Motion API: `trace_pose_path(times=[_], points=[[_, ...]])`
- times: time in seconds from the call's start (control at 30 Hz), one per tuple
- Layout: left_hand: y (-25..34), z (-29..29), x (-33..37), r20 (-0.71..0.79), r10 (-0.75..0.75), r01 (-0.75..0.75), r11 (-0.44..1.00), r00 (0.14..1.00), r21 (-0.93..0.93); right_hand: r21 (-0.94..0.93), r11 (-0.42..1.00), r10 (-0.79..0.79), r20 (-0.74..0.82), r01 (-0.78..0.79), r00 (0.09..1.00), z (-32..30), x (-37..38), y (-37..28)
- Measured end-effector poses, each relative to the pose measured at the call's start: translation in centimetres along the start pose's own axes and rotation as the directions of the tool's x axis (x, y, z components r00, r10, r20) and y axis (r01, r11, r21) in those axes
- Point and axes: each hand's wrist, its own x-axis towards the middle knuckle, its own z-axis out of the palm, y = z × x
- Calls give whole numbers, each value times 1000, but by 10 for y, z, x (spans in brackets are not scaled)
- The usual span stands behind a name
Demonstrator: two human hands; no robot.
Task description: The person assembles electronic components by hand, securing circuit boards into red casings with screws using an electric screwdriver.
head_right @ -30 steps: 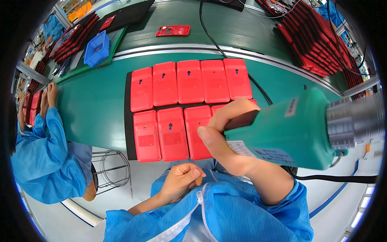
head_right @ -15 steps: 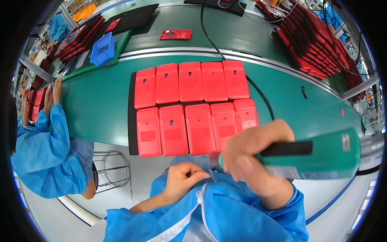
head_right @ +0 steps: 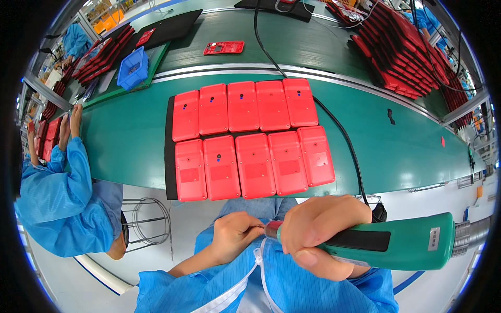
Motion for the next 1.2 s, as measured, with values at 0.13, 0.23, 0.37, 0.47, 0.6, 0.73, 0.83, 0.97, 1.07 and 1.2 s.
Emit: trace_pose_path(times=[0.13,0.23,0.37,0.47,0.6,0.73,0.83,0.97,1.07,1.2], points=[[1,0,-1,-3,53,-52,997,999,64,-21,1000,-3,-2,3,1000,0,-1,-2],[1,2,0,6,98,-98,990,995,102,-17,1000,24,-10,-24,1000,0,1,-6],[6,3,3,-4,156,-154,982,988,105,-17,997,68,-51,-69,996,1,0,-7],[7,5,5,1,179,-179,979,984,97,-83,996,40,47,-36,998,-8,3,-8],[0,-1,8,260,-467,528,654,845,-542,-210,964,-208,-199,166,958,-23,8,-12],[-11,5,3,694,-539,601,-375,477,-705,-331,932,-228,-217,148,949,-41,18,-7],[-11,10,1,652,-615,535,-402,443,-743,-399,907,-223,-178,137,958,-50,20,1],[-15,10,0,583,-656,481,-360,479,-800,-377,919,-200,-188,117,962,-52,21,4],[-10,7,7,633,-585,577,-316,507,-754,-392,915,-179,-181,96,967,-53,21,5],[-8,5,8,671,-525,631,-289,524,-720,-386,919,-157,-178,77,972,-53,21,8]])
